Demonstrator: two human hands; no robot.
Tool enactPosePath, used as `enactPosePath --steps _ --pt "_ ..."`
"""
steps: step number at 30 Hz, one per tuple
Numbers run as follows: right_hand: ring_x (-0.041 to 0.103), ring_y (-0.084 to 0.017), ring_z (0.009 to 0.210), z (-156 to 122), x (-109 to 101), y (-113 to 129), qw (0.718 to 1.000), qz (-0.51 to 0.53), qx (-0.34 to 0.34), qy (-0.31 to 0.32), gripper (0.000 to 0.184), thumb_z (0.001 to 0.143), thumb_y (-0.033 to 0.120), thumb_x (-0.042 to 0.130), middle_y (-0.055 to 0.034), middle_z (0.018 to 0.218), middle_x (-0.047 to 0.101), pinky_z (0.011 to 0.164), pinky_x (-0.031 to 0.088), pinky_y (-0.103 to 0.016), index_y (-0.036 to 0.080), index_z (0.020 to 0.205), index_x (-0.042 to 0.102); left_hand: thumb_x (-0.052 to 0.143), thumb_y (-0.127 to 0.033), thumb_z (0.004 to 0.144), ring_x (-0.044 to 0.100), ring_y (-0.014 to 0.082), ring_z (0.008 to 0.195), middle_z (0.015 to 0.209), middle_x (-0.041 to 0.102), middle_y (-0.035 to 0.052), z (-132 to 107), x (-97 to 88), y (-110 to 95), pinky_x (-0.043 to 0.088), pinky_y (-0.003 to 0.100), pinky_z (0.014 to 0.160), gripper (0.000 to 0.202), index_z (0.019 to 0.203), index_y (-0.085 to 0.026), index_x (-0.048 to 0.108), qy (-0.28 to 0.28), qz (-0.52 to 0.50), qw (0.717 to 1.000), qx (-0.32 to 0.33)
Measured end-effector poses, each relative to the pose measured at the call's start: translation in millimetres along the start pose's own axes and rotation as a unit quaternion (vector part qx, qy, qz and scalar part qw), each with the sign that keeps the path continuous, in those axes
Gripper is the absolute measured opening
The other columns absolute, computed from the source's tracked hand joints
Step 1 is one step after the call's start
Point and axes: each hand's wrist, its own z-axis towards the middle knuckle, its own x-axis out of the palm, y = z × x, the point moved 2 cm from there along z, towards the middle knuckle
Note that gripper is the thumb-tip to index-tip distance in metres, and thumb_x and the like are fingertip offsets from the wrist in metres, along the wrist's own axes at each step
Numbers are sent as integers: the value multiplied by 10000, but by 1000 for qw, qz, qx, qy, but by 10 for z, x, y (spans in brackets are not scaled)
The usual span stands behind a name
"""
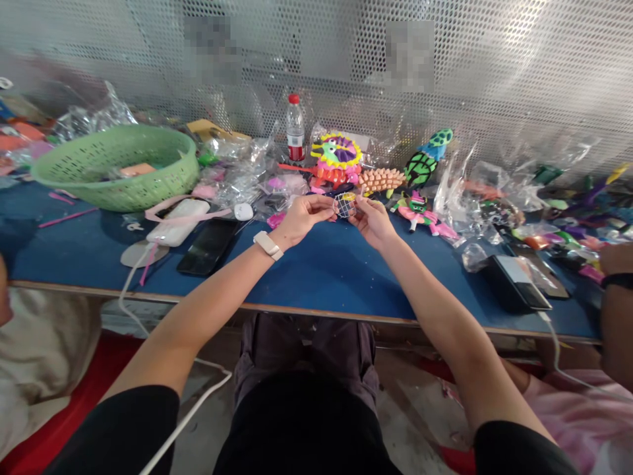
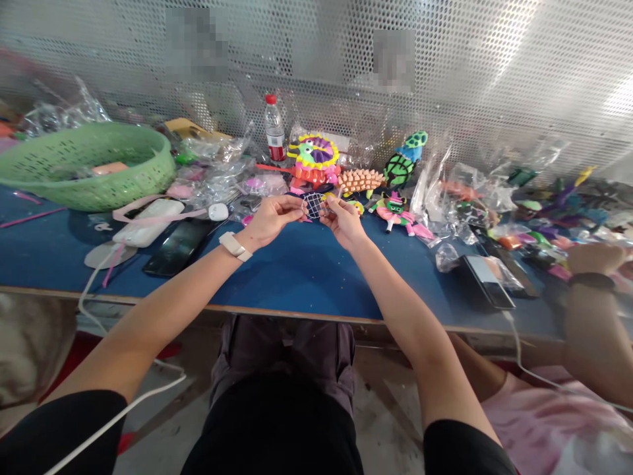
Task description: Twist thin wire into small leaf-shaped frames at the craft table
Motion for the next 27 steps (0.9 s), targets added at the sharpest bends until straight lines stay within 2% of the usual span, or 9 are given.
enactPosePath --steps 5,8,12,14,17,23,27 --pt "778 -180 840 -15 14 -41 984 -83 -156 -19 525 916 736 908 -5 925 752 720 708 -331 295 924 623 1029 -369 866 846 235 936 1043 879 88 5 -15 73 727 489 1005 322 1061 -179 856 -61 -13 998 -33" --pt "804 -213 881 -28 30 -64 971 -127 -203 -6 562 944 828 815 -23 946 767 744 729 -382 311 961 595 969 -425 945 833 236 893 964 852 75 1 -22 84 732 483 941 276 1019 -194 839 -67 19 997 -28" --pt "801 -210 798 -47 37 -38 970 -143 -189 52 618 865 845 882 -8 869 773 759 722 -403 300 920 597 946 -540 961 800 216 811 884 831 62 -6 -43 37 719 426 849 356 980 -204 832 -72 88 993 18" --pt "780 -196 722 -64 36 0 964 -179 -185 74 616 806 815 947 28 766 732 722 690 -378 293 941 648 954 -543 948 797 209 803 906 849 69 -9 -46 6 709 395 827 359 982 -203 845 -72 118 990 38" --pt "746 -191 629 -93 45 50 947 -238 -197 88 566 817 766 959 48 659 697 645 625 -352 272 990 743 940 -550 960 810 212 829 1011 886 97 -14 -30 -21 706 382 822 366 1028 -199 862 -56 143 987 52" --pt "726 -184 613 -113 74 46 943 -250 -203 81 536 866 758 917 -12 706 775 627 598 -348 238 888 787 964 -607 932 844 276 1074 1178 896 139 0 -29 23 716 459 987 498 1170 -181 860 -60 115 990 55" --pt "721 -188 617 -125 86 29 941 -259 -194 97 543 870 770 914 -6 701 783 628 590 -349 245 960 810 991 -582 904 849 272 1059 1134 895 124 -5 -20 45 715 465 1000 502 1168 -180 845 -56 106 991 54"
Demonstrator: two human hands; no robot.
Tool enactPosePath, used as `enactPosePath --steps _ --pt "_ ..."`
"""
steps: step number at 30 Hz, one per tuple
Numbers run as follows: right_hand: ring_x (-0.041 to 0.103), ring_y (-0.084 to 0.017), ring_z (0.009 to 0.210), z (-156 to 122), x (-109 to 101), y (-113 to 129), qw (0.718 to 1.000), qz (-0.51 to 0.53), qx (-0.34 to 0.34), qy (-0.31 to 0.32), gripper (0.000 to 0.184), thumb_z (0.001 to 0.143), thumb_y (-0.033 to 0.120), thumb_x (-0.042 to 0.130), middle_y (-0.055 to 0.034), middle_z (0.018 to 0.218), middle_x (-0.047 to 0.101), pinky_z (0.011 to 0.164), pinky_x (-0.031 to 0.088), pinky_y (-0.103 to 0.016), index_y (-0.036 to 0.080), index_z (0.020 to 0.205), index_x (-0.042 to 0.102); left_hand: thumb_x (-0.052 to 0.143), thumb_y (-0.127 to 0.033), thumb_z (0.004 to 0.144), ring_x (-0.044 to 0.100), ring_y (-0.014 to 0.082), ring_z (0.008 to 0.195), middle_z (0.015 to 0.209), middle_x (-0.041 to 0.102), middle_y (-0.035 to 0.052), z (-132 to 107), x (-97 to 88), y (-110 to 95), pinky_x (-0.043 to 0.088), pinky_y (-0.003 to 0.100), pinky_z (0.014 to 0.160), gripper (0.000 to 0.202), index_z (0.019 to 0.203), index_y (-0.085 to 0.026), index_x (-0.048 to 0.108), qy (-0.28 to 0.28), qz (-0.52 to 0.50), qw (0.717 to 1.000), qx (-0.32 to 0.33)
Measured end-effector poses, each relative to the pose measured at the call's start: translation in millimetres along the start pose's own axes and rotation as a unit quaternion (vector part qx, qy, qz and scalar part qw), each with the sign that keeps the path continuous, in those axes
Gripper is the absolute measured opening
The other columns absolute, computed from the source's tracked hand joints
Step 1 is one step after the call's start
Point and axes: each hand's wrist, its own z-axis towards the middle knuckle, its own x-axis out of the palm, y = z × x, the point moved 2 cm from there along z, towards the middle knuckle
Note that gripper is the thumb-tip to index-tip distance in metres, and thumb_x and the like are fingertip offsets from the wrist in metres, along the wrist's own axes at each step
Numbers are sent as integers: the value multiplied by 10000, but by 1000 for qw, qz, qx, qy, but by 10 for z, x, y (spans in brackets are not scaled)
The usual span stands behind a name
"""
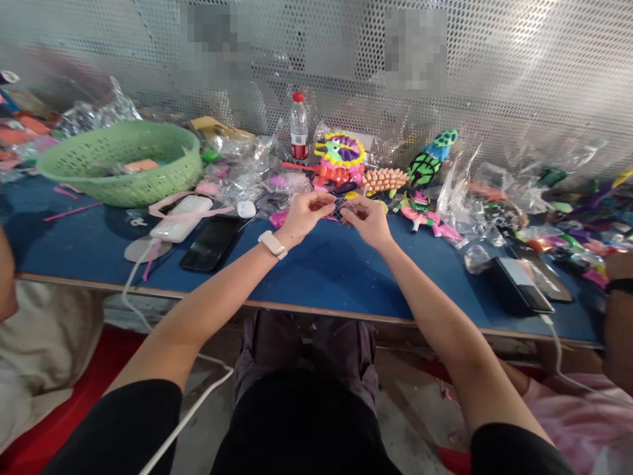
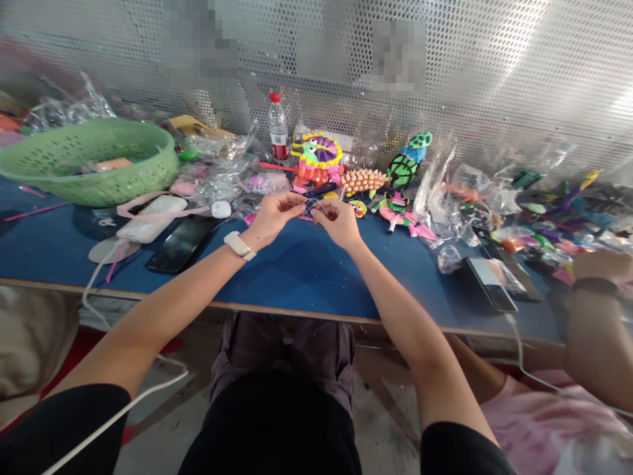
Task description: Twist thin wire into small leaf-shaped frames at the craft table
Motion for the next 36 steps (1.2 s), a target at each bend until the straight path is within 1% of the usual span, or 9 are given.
enactPosePath --steps 3,6,8,12,17,23,28,33,36 --pt "730 -198 650 -13 22 14 1000 -8 -7 11 527 891 765 891 -9 732 793 625 569 -347 254 1005 836 996 -551 903 853 264 1050 1122 894 119 -18 19 -30 714 436 986 488 1183 -191 822 -10 9 1000 12" --pt "716 -189 690 -27 51 26 999 -23 -24 2 481 919 739 871 -15 784 785 636 556 -342 261 960 836 960 -529 936 853 257 1016 1073 893 114 -38 35 -87 716 422 962 378 1047 -196 820 -19 40 998 40" --pt "691 -179 680 -35 75 24 999 -26 -23 -6 467 939 730 851 -12 787 769 631 545 -338 265 965 829 918 -497 971 855 253 987 1048 898 103 -54 45 -126 720 423 953 308 1006 -202 838 -16 63 997 50" --pt "688 -177 677 -48 111 16 999 -18 -19 -22 475 947 731 838 -18 804 775 654 577 -345 261 1007 824 894 -426 987 866 261 978 1065 912 94 -94 52 -203 729 430 952 232 1062 -207 874 -26 91 994 58" --pt "717 -186 694 -61 145 17 999 -16 -23 -37 513 962 767 813 -25 807 772 668 605 -349 254 981 831 879 -332 1015 873 276 1030 1134 919 101 -137 65 -290 709 450 1031 128 1065 -220 916 -52 148 982 104" --pt "725 -196 762 -74 184 52 996 -16 -35 -77 552 982 820 767 -49 946 766 602 600 -326 276 923 834 889 -388 1026 871 287 1037 1120 924 97 -164 82 -320 714 446 1017 167 1073 -232 926 -85 162 977 106" --pt "704 -205 790 -68 151 75 997 -27 -50 -55 504 1010 781 758 -45 932 742 649 612 -349 294 920 854 885 -300 1021 873 300 1075 1124 924 96 -164 64 -336 691 474 1058 76 1045 -247 935 -70 172 973 139" --pt "694 -234 860 -61 91 104 995 -60 -73 -44 465 1045 730 752 -61 950 770 704 605 -382 304 911 880 891 -278 1013 871 296 1097 1154 925 92 -135 59 -326 682 477 1083 56 1040 -254 934 -50 186 972 136" --pt "698 -237 836 -62 71 139 993 -68 -90 -44 461 1058 712 751 -56 922 775 757 604 -412 299 901 883 881 -277 1019 868 294 1107 1156 924 93 -120 68 -323 680 477 1100 62 1043 -250 931 -45 195 971 132"
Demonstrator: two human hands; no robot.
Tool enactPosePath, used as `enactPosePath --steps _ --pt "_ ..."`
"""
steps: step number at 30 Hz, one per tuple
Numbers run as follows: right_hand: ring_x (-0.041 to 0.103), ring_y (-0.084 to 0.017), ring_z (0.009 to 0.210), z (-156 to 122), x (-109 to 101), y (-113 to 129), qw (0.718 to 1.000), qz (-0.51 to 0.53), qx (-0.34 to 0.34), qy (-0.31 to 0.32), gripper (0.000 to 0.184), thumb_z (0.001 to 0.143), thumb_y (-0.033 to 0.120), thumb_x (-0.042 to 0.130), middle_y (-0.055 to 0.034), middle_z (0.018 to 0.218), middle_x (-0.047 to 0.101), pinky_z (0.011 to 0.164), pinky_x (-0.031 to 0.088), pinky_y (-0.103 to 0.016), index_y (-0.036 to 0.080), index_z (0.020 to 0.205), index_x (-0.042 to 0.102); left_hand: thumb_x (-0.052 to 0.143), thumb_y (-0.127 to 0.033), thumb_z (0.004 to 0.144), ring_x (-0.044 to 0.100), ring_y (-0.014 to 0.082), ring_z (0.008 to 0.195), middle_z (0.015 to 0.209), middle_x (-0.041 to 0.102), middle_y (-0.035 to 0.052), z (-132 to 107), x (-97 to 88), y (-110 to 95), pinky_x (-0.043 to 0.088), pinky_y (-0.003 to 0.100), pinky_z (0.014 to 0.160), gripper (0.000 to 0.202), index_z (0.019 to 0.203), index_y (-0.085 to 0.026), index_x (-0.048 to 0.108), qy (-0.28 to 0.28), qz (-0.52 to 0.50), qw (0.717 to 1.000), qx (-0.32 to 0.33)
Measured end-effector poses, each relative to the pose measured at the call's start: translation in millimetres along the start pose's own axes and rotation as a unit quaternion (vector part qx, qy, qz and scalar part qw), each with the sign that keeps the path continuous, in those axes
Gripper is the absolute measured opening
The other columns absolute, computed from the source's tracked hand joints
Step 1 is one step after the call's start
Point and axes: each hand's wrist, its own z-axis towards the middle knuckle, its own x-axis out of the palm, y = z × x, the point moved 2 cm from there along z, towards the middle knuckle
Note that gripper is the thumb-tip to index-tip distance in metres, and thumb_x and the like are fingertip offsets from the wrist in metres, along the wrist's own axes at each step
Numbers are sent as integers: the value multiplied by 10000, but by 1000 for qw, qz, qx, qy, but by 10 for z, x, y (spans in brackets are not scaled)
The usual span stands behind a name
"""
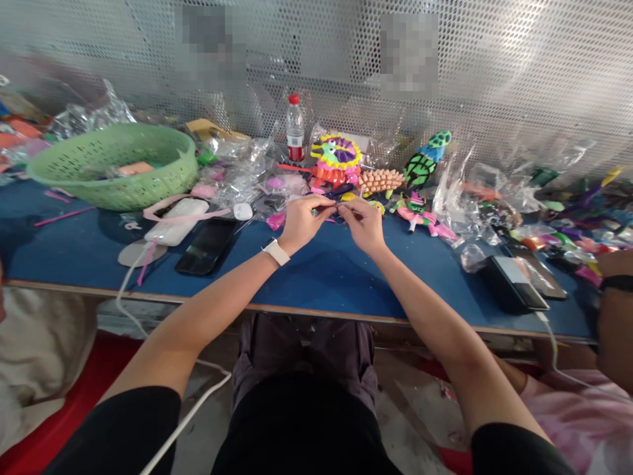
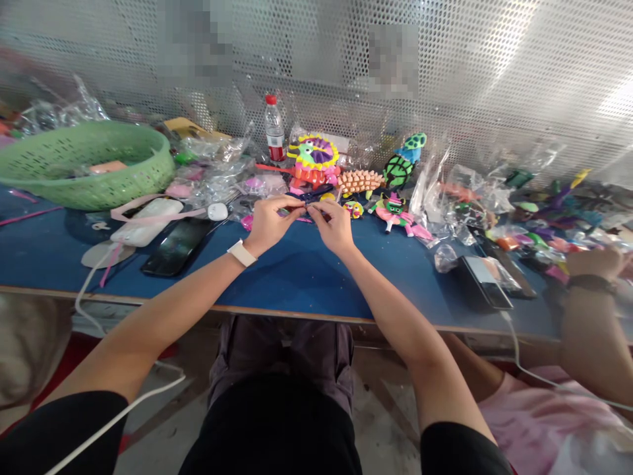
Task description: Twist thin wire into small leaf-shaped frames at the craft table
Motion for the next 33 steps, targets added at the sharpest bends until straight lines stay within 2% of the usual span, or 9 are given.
enactPosePath --steps 4,8,12,15,19,25,33 --pt "690 -240 821 9 -24 46 999 -28 -16 -1 439 1071 669 750 -48 879 777 801 588 -421 297 873 873 880 -267 1021 864 292 1107 1150 920 91 10 3 -4 675 470 1104 47 1028 -252 924 13 3 1000 -1" --pt "710 -247 839 24 -57 61 999 -35 -31 0 357 1069 559 766 -53 886 806 815 600 -417 288 862 871 857 -251 1039 865 287 1095 1146 919 99 10 -10 -26 669 442 1083 66 1047 -230 920 21 -2 1000 12" --pt "735 -235 798 46 -139 49 999 -46 -24 3 276 1006 510 836 -41 854 824 785 621 -402 278 858 868 846 -246 1039 871 279 1043 1105 925 92 -7 24 -50 688 418 1015 75 1044 -221 917 25 2 1000 9" --pt "769 -217 763 55 -222 48 999 -35 6 -7 243 947 500 887 -26 839 835 758 648 -376 257 958 880 850 -276 1038 876 270 981 1087 928 97 -31 75 -57 706 397 934 95 1058 -211 918 11 -7 1000 -11" --pt "823 -213 779 52 -255 74 999 -46 -2 -7 232 1002 462 808 -46 892 869 791 684 -374 244 988 889 840 -291 1046 867 248 901 1046 924 96 -52 100 -56 708 372 864 117 1066 -199 910 -13 -12 1000 -17" --pt "824 -206 798 46 -192 58 998 -63 12 -6 170 1012 369 788 -42 910 883 800 692 -356 242 954 885 827 -245 1046 832 217 864 999 904 69 -25 59 -32 676 354 856 66 1014 -209 871 -11 33 999 18" --pt "834 -227 856 28 -225 110 992 -117 -34 -9 151 1000 254 782 -33 947 911 873 682 -371 259 916 908 780 -195 1060 817 217 941 1039 888 80 15 57 -41 656 357 925 63 1020 -184 829 27 22 999 28"
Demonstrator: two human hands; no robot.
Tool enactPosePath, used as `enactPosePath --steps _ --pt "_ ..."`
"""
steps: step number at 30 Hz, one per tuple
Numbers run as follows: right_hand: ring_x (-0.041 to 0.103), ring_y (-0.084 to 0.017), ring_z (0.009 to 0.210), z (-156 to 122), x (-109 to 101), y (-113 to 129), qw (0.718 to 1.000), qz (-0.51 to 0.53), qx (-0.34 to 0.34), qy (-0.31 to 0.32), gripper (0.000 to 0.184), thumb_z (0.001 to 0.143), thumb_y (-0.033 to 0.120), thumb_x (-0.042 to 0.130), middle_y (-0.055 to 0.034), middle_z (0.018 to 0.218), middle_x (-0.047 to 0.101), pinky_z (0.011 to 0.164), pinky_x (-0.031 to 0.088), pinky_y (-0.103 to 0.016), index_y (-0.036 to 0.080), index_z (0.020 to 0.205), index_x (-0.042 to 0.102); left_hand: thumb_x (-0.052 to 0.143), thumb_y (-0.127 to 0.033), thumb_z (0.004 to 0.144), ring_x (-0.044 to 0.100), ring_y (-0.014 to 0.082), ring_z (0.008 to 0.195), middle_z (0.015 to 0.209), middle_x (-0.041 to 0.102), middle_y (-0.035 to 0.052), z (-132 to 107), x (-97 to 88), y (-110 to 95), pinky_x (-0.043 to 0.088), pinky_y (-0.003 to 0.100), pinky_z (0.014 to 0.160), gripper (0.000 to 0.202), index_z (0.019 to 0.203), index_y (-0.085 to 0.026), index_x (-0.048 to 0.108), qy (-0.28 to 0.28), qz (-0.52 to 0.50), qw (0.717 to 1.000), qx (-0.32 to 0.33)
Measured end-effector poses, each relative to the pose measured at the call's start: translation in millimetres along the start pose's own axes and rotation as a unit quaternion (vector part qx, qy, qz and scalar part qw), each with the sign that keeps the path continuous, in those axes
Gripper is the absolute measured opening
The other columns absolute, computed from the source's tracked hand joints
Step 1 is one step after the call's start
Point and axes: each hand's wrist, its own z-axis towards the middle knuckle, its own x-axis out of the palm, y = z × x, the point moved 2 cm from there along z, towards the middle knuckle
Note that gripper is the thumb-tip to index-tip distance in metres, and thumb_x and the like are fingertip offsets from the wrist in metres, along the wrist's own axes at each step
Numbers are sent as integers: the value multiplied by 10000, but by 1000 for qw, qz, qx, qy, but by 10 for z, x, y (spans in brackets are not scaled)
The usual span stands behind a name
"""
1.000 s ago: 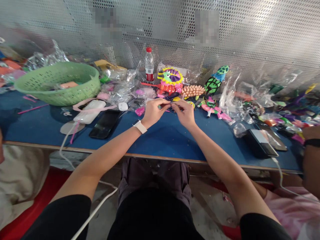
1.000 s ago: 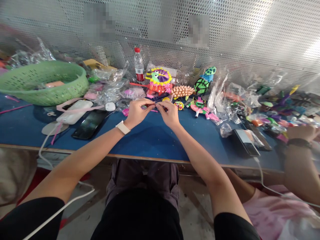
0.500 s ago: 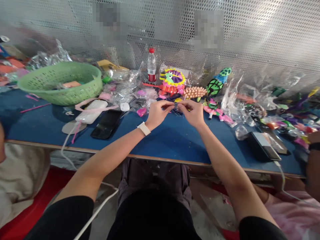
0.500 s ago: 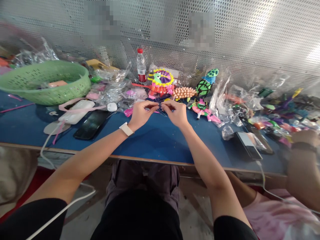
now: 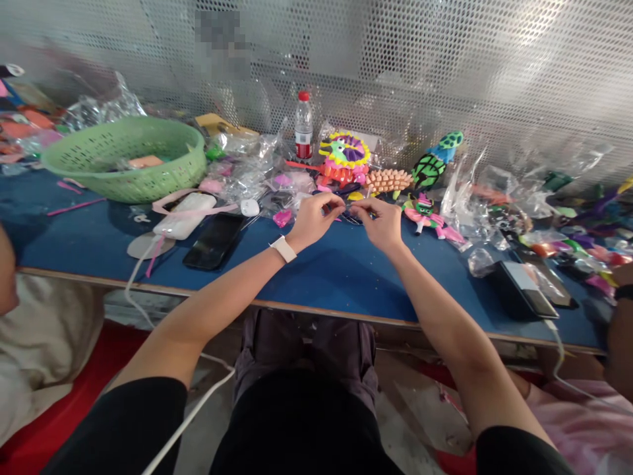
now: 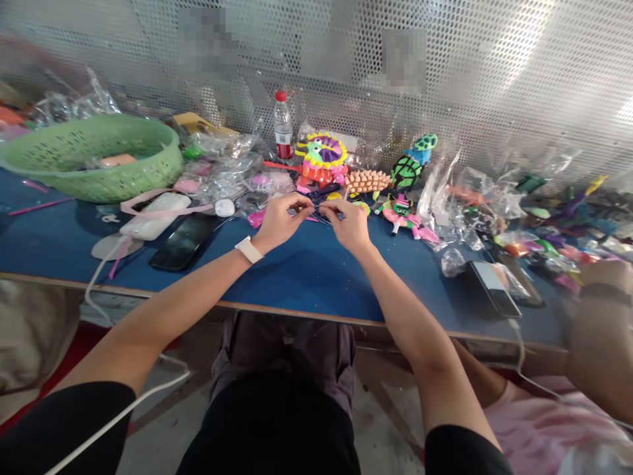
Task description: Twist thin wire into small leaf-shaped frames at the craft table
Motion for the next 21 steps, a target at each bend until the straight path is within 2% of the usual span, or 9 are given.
enactPosePath --steps 5,8,12,21 --pt "823 -217 803 29 -32 -29 999 13 -19 22 157 1001 245 773 -38 906 900 835 666 -363 257 921 907 768 -193 1057 796 212 947 1050 873 89 33 24 91 638 358 908 47 1022 -179 797 48 -40 998 -33" --pt "809 -213 765 52 -15 -89 998 30 4 50 146 994 246 767 -37 849 876 788 649 -352 243 925 895 774 -208 1049 788 204 884 973 858 82 40 78 195 626 343 847 60 1011 -165 789 79 -93 991 -61" --pt "792 -213 742 73 29 -150 997 33 43 63 131 977 249 762 -32 815 857 763 638 -346 235 906 870 780 -228 1039 788 207 852 932 848 82 38 146 293 634 344 835 96 976 -158 792 78 -127 984 -97" --pt "784 -217 743 69 84 -92 998 19 22 57 145 1000 235 742 -43 830 853 768 620 -345 231 903 850 804 -329 1022 795 218 867 968 861 103 8 139 388 652 374 846 160 993 -172 792 75 -143 982 -93"
